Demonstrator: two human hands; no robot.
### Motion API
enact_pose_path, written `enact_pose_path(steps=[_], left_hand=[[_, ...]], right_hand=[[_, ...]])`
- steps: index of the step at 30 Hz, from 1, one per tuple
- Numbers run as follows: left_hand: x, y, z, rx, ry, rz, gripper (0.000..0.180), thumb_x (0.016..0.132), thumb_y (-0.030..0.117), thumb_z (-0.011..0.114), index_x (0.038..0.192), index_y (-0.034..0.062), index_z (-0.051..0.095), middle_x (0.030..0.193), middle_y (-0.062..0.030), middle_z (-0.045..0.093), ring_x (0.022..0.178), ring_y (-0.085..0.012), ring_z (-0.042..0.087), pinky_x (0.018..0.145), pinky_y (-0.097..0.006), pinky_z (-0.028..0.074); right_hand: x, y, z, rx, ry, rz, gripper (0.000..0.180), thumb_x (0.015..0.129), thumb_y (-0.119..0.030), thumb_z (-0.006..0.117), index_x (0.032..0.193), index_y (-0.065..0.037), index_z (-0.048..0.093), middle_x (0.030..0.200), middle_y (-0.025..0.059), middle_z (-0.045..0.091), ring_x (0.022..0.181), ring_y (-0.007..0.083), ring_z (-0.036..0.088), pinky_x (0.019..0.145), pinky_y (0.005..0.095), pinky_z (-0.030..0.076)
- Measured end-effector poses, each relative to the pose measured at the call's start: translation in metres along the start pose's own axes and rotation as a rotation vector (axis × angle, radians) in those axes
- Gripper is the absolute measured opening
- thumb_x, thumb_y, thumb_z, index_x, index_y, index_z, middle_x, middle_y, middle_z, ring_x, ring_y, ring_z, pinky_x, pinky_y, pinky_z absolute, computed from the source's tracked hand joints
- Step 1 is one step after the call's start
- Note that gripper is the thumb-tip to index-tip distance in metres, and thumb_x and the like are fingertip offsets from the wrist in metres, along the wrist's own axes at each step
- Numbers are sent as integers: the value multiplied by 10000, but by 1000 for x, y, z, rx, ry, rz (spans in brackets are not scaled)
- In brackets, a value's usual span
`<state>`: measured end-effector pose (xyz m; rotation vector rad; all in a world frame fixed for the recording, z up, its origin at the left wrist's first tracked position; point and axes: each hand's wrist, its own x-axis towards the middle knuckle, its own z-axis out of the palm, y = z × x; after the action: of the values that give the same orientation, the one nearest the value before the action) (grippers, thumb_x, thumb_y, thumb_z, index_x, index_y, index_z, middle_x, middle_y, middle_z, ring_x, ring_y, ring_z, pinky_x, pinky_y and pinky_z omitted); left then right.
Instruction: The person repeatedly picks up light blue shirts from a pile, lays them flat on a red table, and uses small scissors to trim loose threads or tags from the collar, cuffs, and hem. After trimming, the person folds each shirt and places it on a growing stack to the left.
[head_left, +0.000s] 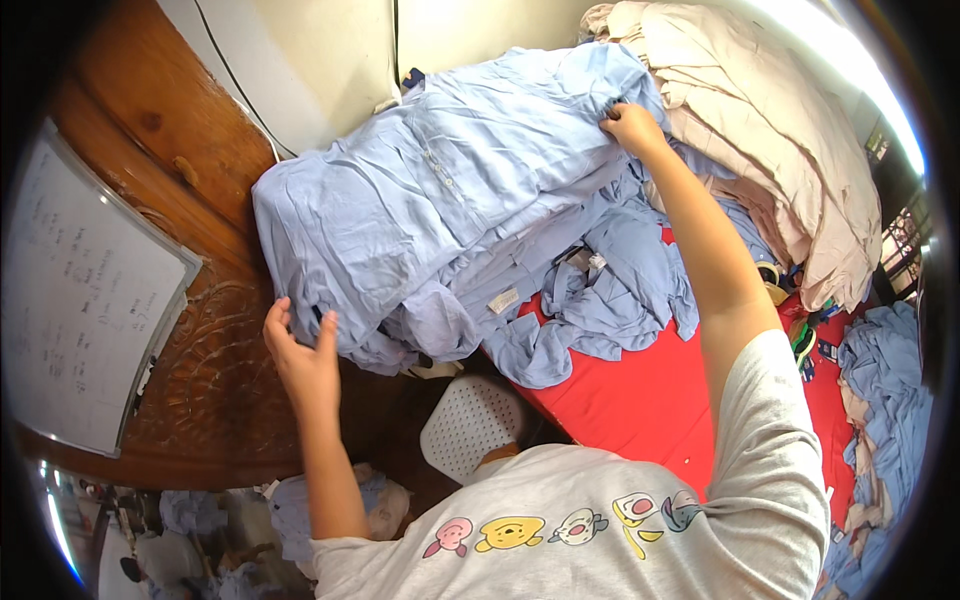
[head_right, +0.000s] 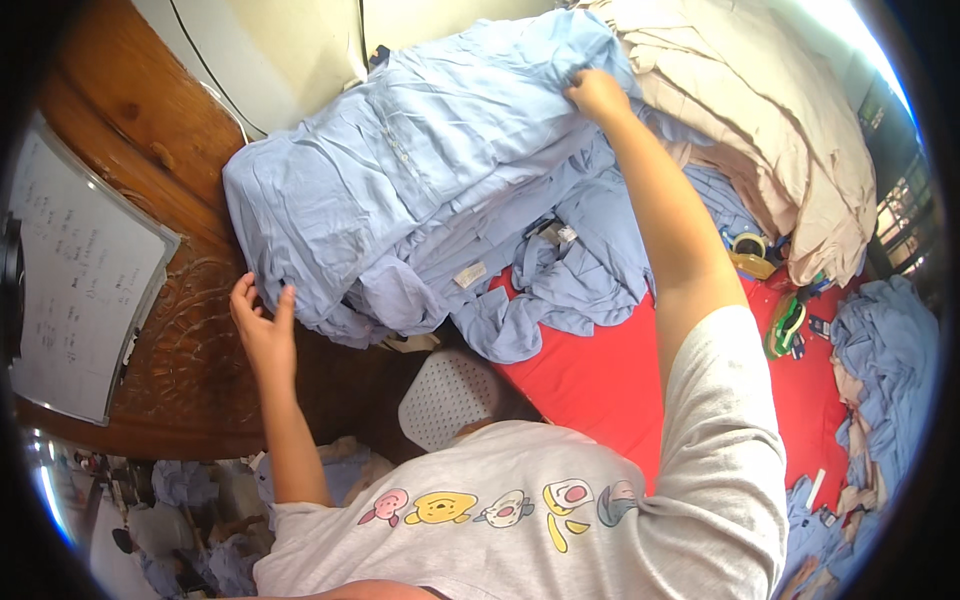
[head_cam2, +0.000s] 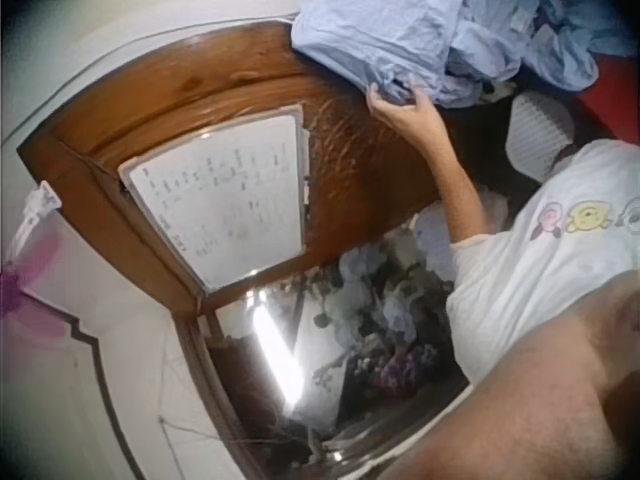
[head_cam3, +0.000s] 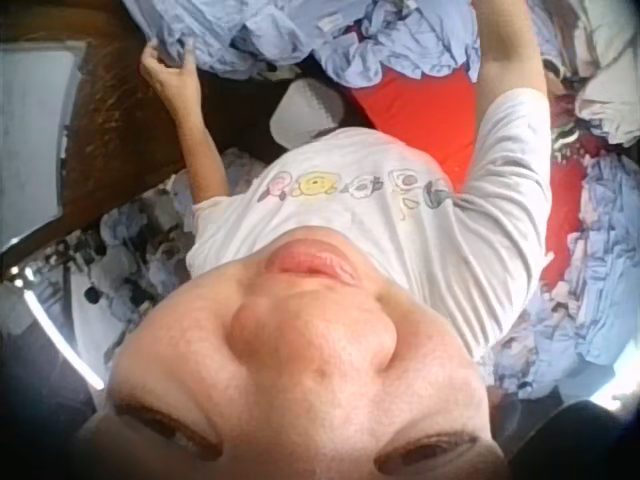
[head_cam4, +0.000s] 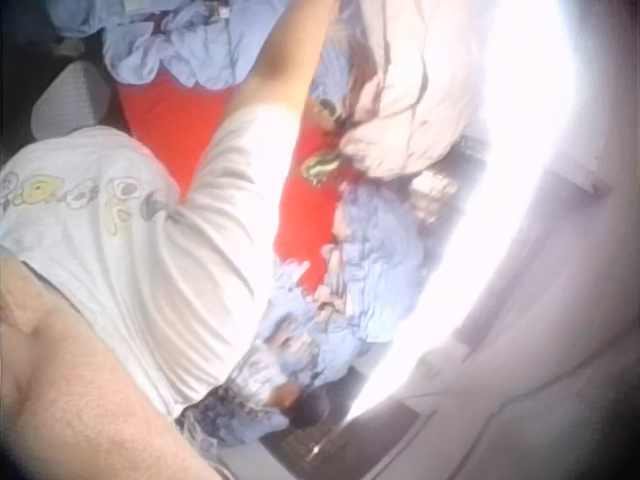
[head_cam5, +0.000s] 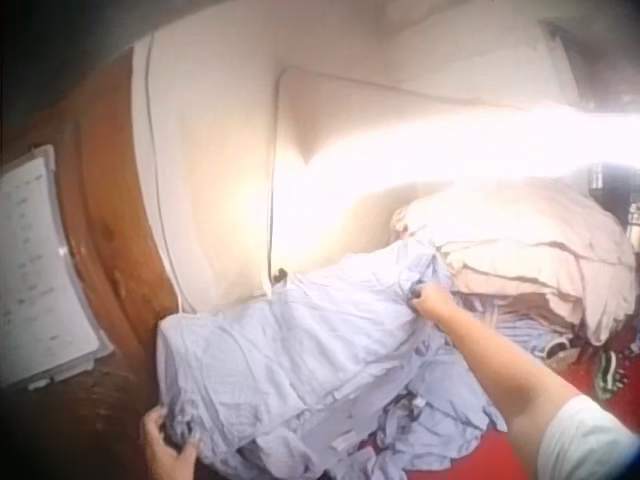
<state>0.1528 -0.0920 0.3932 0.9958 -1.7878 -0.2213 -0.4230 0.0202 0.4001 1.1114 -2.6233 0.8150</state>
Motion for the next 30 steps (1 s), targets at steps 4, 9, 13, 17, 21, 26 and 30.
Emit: enact_pose_path(steps=[4,9,13,17,21,26,30], left_hand=[[-83,9,12,-228,-599,197,521,899,241,782,1314,-5,584,1320,-214,606,1240,-366,574,1069,-448,436],[-160,6,90,-448,-907,-20,848,953,249,719,1564,-84,235,1599,-325,298,1471,-437,332,1196,-467,286],[-159,-6,106,-264,-397,12,931,972,299,688,1585,-120,126,1638,-342,210,1527,-495,210,1252,-525,161],[-106,-23,97,58,-344,293,800,978,248,642,1531,-165,237,1633,-333,226,1518,-502,231,1246,-549,184],[-57,-55,131,166,-398,431,695,932,146,611,1487,-165,332,1619,-331,259,1509,-495,254,1241,-552,214],[-20,-70,147,-5,-355,517,764,849,70,587,1525,-130,293,1596,-317,324,1493,-489,293,1239,-525,240],[-3,-104,155,-134,-341,530,805,877,191,649,1539,-106,301,1602,-293,338,1483,-461,338,1222,-499,293]], right_hand=[[-48,13,20,210,235,119,342,962,-355,604,1118,-94,760,949,194,744,941,371,712,854,435,539],[-141,53,36,615,232,9,345,1047,-261,563,1181,14,722,951,142,767,903,231,738,827,340,549],[-280,86,30,881,5,272,315,1068,-163,538,1229,72,671,1030,135,749,827,213,742,751,297,557],[-415,94,14,1008,-11,601,309,1080,-179,523,1254,41,655,981,134,744,714,195,733,564,239,463],[-486,97,9,983,34,797,312,1096,-201,502,1278,12,640,963,118,743,691,175,728,453,217,365],[-490,95,11,998,104,784,317,1104,-214,489,1281,3,636,967,116,741,683,157,723,421,211,346],[-464,89,31,992,22,694,329,1110,-219,470,1284,9,631,958,119,734,651,149,692,474,223,406]])
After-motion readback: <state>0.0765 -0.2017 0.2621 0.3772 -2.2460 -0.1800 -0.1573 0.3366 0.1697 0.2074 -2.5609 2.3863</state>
